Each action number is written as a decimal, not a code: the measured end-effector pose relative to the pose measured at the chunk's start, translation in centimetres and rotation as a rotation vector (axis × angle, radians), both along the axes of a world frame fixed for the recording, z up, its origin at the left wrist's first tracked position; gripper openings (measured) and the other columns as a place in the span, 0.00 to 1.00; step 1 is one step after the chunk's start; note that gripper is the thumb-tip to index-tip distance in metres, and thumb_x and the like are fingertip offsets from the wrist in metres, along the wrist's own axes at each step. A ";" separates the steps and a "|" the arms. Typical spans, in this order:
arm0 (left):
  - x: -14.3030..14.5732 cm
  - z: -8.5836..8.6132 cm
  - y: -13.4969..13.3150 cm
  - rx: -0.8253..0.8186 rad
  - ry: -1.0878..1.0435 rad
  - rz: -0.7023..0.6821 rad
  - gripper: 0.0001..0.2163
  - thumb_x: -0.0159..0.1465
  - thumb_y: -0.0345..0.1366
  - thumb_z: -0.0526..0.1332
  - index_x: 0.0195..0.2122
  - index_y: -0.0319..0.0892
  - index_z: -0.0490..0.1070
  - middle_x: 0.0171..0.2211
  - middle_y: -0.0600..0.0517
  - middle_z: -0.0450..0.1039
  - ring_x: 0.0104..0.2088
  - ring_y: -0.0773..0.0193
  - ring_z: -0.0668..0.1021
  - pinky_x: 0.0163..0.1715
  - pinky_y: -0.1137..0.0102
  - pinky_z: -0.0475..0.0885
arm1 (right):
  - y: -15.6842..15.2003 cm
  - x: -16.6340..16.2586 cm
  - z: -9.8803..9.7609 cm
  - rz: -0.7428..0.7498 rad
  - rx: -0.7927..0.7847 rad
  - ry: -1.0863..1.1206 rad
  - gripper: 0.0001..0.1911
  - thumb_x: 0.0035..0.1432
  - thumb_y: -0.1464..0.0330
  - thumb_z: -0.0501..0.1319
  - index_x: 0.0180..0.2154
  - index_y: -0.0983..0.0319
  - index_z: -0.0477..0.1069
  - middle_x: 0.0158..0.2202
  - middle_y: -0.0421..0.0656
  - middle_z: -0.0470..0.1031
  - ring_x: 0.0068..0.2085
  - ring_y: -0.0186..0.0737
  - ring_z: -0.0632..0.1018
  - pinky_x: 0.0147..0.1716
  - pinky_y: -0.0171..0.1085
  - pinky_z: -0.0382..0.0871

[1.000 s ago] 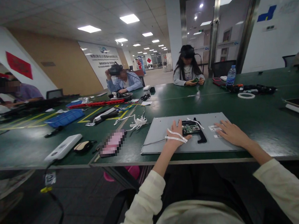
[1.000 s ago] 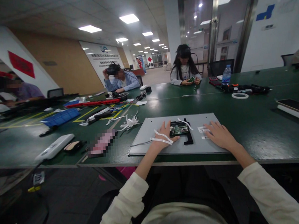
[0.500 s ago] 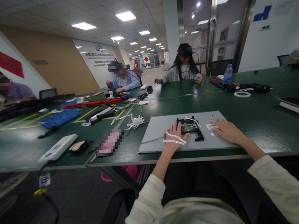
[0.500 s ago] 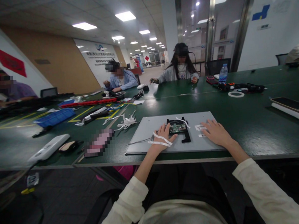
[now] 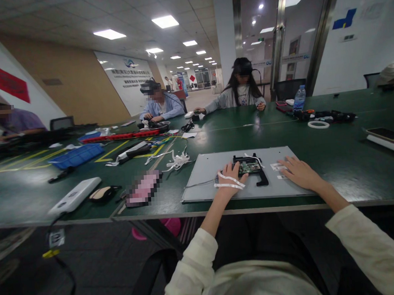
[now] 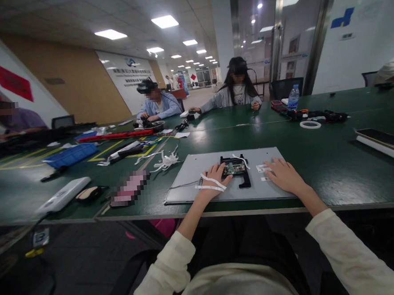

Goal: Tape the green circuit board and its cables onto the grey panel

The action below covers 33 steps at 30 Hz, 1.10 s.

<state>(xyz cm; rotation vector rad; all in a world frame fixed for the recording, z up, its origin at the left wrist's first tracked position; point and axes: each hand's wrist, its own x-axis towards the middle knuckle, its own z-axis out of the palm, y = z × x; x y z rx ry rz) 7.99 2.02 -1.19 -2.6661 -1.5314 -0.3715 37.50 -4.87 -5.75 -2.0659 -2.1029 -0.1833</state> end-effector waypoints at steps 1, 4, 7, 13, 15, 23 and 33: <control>0.0 0.3 0.1 0.007 0.000 -0.009 0.28 0.63 0.54 0.50 0.60 0.45 0.56 0.58 0.41 0.61 0.57 0.47 0.65 0.54 0.51 0.58 | 0.0 0.0 0.0 0.002 0.002 0.002 0.29 0.65 0.53 0.40 0.63 0.55 0.56 0.63 0.49 0.56 0.62 0.56 0.59 0.55 0.54 0.58; 0.1 1.2 0.4 -0.028 0.019 -0.022 0.28 0.61 0.54 0.54 0.58 0.46 0.59 0.53 0.43 0.66 0.53 0.48 0.69 0.51 0.53 0.63 | 0.0 0.0 0.1 0.004 -0.001 0.005 0.30 0.65 0.53 0.39 0.63 0.56 0.56 0.63 0.50 0.56 0.62 0.56 0.58 0.56 0.54 0.58; 0.3 1.8 0.9 -0.058 0.044 -0.052 0.28 0.59 0.55 0.55 0.56 0.45 0.60 0.51 0.43 0.67 0.50 0.48 0.71 0.49 0.54 0.64 | 0.0 0.0 0.2 0.004 -0.011 0.005 0.30 0.65 0.53 0.38 0.63 0.56 0.56 0.63 0.51 0.56 0.62 0.55 0.58 0.56 0.54 0.57; 0.6 1.6 2.1 -0.066 0.018 -0.116 0.26 0.61 0.54 0.54 0.56 0.44 0.61 0.51 0.43 0.67 0.50 0.50 0.72 0.50 0.59 0.65 | -0.2 -0.2 0.5 -0.007 -0.012 0.015 0.30 0.65 0.53 0.38 0.63 0.56 0.55 0.64 0.49 0.54 0.63 0.56 0.58 0.57 0.53 0.57; 0.5 1.4 2.5 -0.068 -0.010 -0.122 0.26 0.62 0.54 0.54 0.56 0.44 0.61 0.50 0.43 0.68 0.50 0.52 0.73 0.49 0.61 0.66 | -0.2 -0.3 0.6 -0.012 -0.016 0.019 0.30 0.65 0.53 0.38 0.63 0.56 0.55 0.64 0.49 0.54 0.63 0.56 0.57 0.57 0.54 0.56; 1.1 1.0 2.4 -0.086 -0.079 -0.165 0.26 0.63 0.53 0.53 0.57 0.43 0.60 0.51 0.44 0.68 0.50 0.54 0.72 0.50 0.63 0.67 | -0.1 -0.3 0.5 -0.005 -0.018 0.023 0.30 0.65 0.53 0.40 0.63 0.55 0.56 0.63 0.50 0.56 0.63 0.55 0.57 0.56 0.55 0.57; 1.7 0.9 1.7 -0.072 -0.018 -0.094 0.29 0.60 0.54 0.56 0.58 0.44 0.59 0.55 0.42 0.64 0.51 0.48 0.71 0.51 0.58 0.65 | 0.1 -0.2 0.3 -0.007 -0.013 0.019 0.30 0.65 0.53 0.39 0.63 0.56 0.56 0.63 0.51 0.56 0.62 0.55 0.59 0.56 0.55 0.57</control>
